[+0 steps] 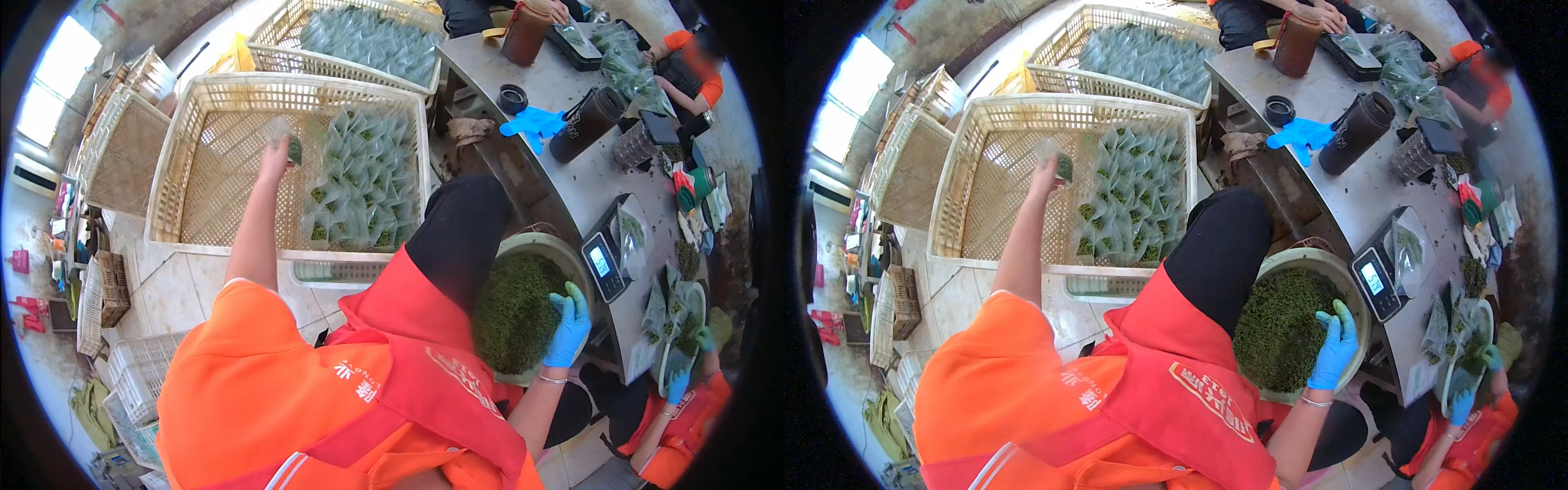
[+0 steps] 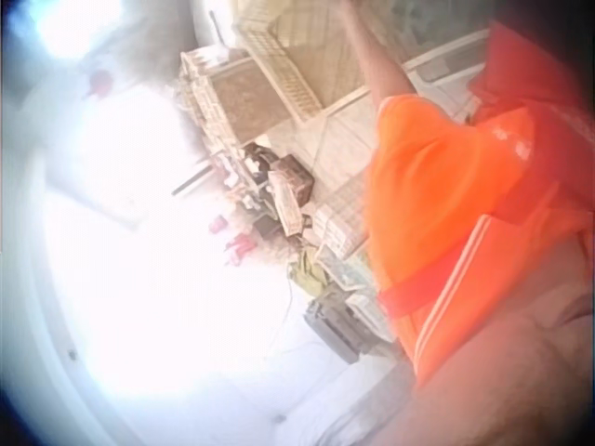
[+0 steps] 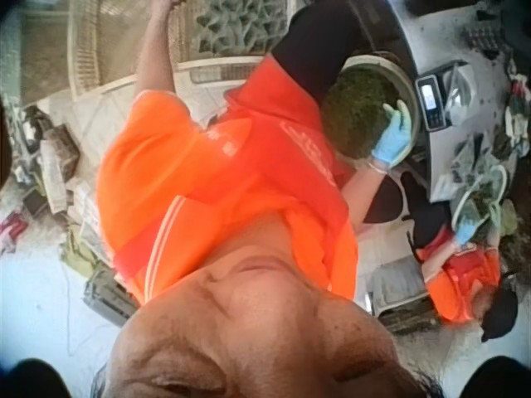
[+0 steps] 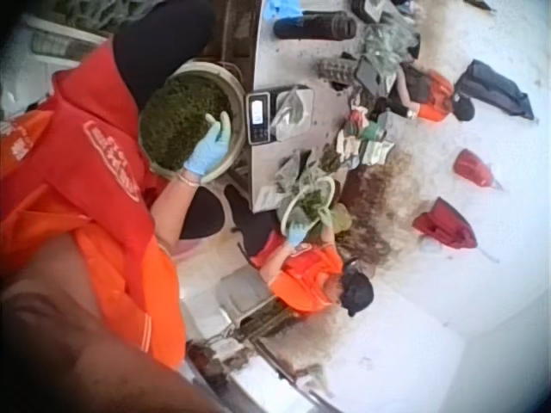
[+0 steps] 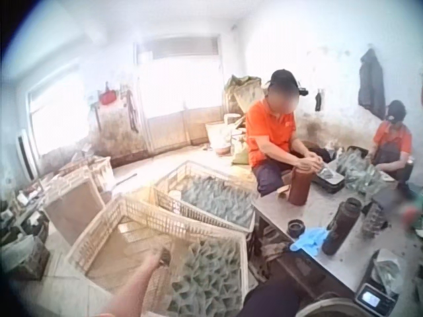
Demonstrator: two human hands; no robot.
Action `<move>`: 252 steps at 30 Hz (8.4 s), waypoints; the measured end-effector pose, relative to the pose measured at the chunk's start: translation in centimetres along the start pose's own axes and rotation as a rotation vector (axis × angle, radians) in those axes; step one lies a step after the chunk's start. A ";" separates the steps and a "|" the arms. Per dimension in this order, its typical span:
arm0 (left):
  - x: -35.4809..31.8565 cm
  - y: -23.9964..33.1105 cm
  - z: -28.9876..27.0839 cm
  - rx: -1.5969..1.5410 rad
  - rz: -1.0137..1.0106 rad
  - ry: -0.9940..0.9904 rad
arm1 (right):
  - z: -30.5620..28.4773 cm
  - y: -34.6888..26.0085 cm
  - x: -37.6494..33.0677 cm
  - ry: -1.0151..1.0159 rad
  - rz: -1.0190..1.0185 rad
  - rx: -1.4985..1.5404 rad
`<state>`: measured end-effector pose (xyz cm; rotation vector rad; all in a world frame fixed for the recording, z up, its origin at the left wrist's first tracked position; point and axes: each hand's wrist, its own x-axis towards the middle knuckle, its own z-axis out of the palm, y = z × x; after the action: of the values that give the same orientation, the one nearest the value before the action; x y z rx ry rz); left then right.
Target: The person scoops green tea leaves from a bowl into small plastic bags, weighs each bag on a digital scale, and places the filled bags into a basket. The process is repeated continuously.
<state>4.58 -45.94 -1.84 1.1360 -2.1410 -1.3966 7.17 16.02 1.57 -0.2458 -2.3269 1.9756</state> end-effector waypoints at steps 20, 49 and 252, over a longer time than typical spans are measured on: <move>-11.1 7.4 9.5 0.236 0.640 -0.286 | 1.0 8.9 -4.7 -0.288 -0.052 -1.133; -34.8 9.7 29.0 0.253 1.139 -1.288 | -3.9 -3.3 9.2 0.239 -0.242 -0.921; -33.9 10.0 28.9 -0.020 0.316 -1.556 | -3.1 -1.6 6.8 0.400 -0.230 -0.048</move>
<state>2.43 -0.30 -1.71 -0.6962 -2.8397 -2.4603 0.88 19.99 3.39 -0.3258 -2.0457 1.5953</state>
